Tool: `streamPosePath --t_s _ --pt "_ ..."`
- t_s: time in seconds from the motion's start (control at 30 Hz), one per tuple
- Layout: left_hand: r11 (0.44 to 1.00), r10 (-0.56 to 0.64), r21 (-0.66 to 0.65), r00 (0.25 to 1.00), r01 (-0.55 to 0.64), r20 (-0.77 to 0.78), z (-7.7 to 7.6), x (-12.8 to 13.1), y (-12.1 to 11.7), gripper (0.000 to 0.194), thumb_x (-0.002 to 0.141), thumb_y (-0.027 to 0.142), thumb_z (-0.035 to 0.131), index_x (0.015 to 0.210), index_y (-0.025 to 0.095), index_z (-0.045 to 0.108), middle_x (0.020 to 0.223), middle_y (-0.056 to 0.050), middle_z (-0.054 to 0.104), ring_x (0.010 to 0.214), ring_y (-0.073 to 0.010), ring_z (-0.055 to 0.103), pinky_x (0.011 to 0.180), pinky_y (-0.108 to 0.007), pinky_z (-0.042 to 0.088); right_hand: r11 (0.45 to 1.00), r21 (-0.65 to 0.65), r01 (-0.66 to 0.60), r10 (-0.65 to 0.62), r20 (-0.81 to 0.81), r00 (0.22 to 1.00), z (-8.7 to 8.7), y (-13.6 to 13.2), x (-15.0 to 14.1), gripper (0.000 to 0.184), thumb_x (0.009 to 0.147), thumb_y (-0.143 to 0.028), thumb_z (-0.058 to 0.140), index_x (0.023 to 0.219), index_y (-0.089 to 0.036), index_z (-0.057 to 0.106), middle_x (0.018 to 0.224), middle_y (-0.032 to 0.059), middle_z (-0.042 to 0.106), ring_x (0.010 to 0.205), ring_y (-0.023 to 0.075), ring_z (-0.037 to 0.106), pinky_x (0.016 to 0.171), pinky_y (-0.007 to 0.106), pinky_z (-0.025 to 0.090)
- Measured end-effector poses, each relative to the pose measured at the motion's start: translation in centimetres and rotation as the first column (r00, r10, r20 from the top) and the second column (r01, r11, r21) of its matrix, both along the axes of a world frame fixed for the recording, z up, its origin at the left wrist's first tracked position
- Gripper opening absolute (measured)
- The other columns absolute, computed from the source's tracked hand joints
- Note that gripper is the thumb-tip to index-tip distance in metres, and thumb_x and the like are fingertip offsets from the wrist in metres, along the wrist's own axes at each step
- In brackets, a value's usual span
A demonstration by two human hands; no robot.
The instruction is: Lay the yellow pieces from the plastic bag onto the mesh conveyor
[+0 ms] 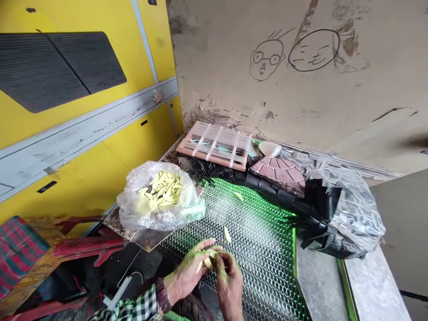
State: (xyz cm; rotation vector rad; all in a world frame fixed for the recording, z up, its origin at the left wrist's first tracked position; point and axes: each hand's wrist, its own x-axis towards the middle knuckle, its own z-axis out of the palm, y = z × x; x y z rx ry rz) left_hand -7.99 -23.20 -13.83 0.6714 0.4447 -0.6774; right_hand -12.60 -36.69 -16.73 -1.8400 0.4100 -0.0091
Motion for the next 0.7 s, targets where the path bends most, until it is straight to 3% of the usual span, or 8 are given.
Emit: streamPosePath --t_s 0.07,0.2,0.3,0.37,0.47,0.57,0.63,0.7 --pt "0.999 0.012 0.031 0.996 -0.010 -0.086 -0.4 -0.1 0.3 0.046 0.081 0.017 0.069 0.125 0.015 0.056 0.124 -0.020 0.071 0.106 -0.0264 0.071 0.096 -0.039 0.051 0.966 -0.251 0.056 -0.037 0.077 0.996 -1.0 -1.2 0.1 0.040 0.099 -0.059 0.054 0.098 -0.021 0.067 0.094 0.0085 0.073 0.082 0.0245 0.067 0.074 0.035 0.053" --pt "0.999 0.051 0.024 0.986 -0.048 -0.160 -0.9 0.0 1.3 0.045 0.084 0.017 0.070 0.126 0.014 0.054 0.131 -0.022 0.068 0.112 -0.0274 0.071 0.104 -0.043 0.049 0.721 -0.691 0.043 0.205 0.273 0.940 -3.6 -4.2 -0.1 0.033 0.106 -0.043 0.043 0.101 -0.023 0.069 0.097 0.0084 0.073 0.087 0.0243 0.066 0.080 0.037 0.047" --pt "0.996 0.079 0.044 0.985 -0.073 -0.152 -0.8 0.0 1.7 0.044 0.086 0.019 0.070 0.127 0.014 0.054 0.135 -0.022 0.066 0.118 -0.0273 0.069 0.107 -0.042 0.047 0.568 -0.823 0.000 0.383 0.264 0.885 -4.5 -5.5 -0.5 0.027 0.107 -0.029 0.042 0.101 -0.024 0.069 0.102 0.0066 0.074 0.094 0.0240 0.066 0.086 0.038 0.045" --pt "0.996 0.082 0.058 0.986 -0.074 -0.145 -0.7 -0.1 1.8 0.045 0.087 0.020 0.070 0.129 0.014 0.055 0.137 -0.022 0.065 0.120 -0.0276 0.068 0.108 -0.041 0.046 0.547 -0.837 0.003 0.391 0.258 0.884 -3.9 -5.3 -0.8 0.026 0.106 -0.028 0.043 0.105 -0.024 0.069 0.109 0.0077 0.074 0.099 0.0264 0.066 0.090 0.041 0.045" --pt "0.996 0.068 0.056 0.992 -0.063 -0.104 -0.7 -0.2 1.5 0.048 0.086 0.022 0.070 0.132 0.014 0.056 0.136 -0.021 0.066 0.123 -0.0285 0.066 0.109 -0.041 0.044 0.708 -0.706 -0.025 0.291 0.259 0.921 -1.6 -3.1 -1.2 0.025 0.104 -0.036 0.049 0.115 -0.025 0.068 0.117 0.0099 0.072 0.107 0.0297 0.065 0.094 0.045 0.047" --pt "0.997 0.067 0.030 0.998 -0.067 -0.014 -0.8 -0.6 0.8 0.050 0.084 0.024 0.071 0.131 0.011 0.059 0.132 -0.023 0.068 0.122 -0.0314 0.065 0.107 -0.043 0.045 0.940 -0.299 -0.164 0.206 0.114 0.972 0.7 0.3 -1.4 0.030 0.103 -0.047 0.053 0.114 -0.025 0.068 0.115 0.0102 0.072 0.103 0.0271 0.067 0.089 0.039 0.053" --pt "0.998 0.057 0.029 0.998 -0.058 0.025 -0.8 -0.9 0.2 0.053 0.083 0.026 0.072 0.132 0.009 0.059 0.130 -0.024 0.069 0.123 -0.0328 0.064 0.107 -0.045 0.045 0.982 -0.088 -0.168 0.170 0.027 0.985 1.2 1.9 -1.4 0.037 0.099 -0.056 0.056 0.110 -0.023 0.069 0.113 0.0106 0.073 0.099 0.0267 0.068 0.086 0.037 0.055" --pt "0.998 0.039 0.052 0.999 -0.040 0.011 -0.7 -1.0 0.0 0.058 0.083 0.027 0.072 0.137 0.010 0.057 0.133 -0.023 0.067 0.126 -0.0320 0.062 0.109 -0.044 0.043 0.996 -0.013 -0.085 0.084 -0.023 0.996 0.8 2.1 -1.4 0.045 0.094 -0.063 0.060 0.106 -0.022 0.070 0.111 0.0105 0.074 0.096 0.0271 0.069 0.085 0.036 0.055"
